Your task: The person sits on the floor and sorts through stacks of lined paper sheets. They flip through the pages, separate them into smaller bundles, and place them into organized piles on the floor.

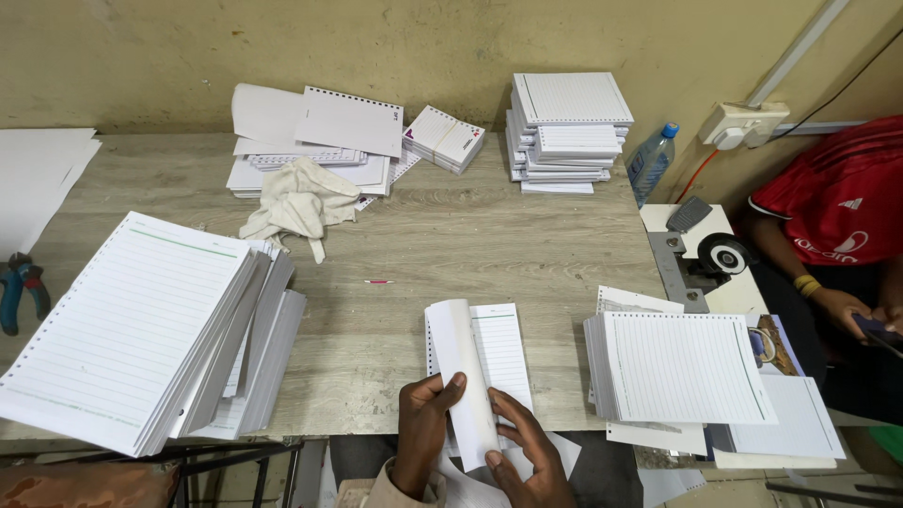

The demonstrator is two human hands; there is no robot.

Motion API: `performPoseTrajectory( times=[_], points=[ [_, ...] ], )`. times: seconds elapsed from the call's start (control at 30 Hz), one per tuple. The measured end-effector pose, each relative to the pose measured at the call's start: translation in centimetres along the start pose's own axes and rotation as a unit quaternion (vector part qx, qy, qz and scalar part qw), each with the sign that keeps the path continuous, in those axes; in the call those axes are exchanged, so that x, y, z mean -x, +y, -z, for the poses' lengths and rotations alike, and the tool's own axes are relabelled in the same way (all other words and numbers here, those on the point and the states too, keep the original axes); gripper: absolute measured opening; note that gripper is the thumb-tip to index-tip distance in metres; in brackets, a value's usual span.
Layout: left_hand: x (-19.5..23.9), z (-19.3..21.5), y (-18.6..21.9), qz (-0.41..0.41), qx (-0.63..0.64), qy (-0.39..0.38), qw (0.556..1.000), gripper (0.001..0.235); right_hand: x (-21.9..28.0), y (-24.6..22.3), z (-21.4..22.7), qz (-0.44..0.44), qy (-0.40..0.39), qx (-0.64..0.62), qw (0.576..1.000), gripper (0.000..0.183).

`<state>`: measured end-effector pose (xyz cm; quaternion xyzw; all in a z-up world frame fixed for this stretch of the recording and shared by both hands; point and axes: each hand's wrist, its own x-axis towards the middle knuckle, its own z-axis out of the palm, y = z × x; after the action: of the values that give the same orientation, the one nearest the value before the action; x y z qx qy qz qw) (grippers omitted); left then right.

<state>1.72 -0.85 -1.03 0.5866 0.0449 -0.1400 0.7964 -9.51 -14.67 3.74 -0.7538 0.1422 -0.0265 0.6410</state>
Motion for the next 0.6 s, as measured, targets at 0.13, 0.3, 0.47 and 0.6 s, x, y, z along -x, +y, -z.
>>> performPoseTrajectory(
  times=[0.13,0.3,0.47,0.6],
  points=[
    [0.0,0.3,-0.1,-0.007,0.001,-0.008,1.0,0.048,-0.1,0.9,0.1,0.003,0.004,-0.021,1.0,0.074],
    [0.1,0.3,-0.1,-0.029,-0.023,-0.011,0.999,0.059,-0.4,1.1,0.2,-0.036,0.011,-0.043,0.998,0.08],
    [0.0,0.4,-0.7,-0.041,-0.017,-0.016,0.999,0.06,-2.7,-2.0,1.2,0.011,0.106,0.161,0.981,0.083],
    [0.2,0.2,-0.7,-0.048,-0.019,-0.013,0.999,0.057,-5.7,4.9,3.0,0.14,0.073,0.35,0.923,0.082]
  ],
)
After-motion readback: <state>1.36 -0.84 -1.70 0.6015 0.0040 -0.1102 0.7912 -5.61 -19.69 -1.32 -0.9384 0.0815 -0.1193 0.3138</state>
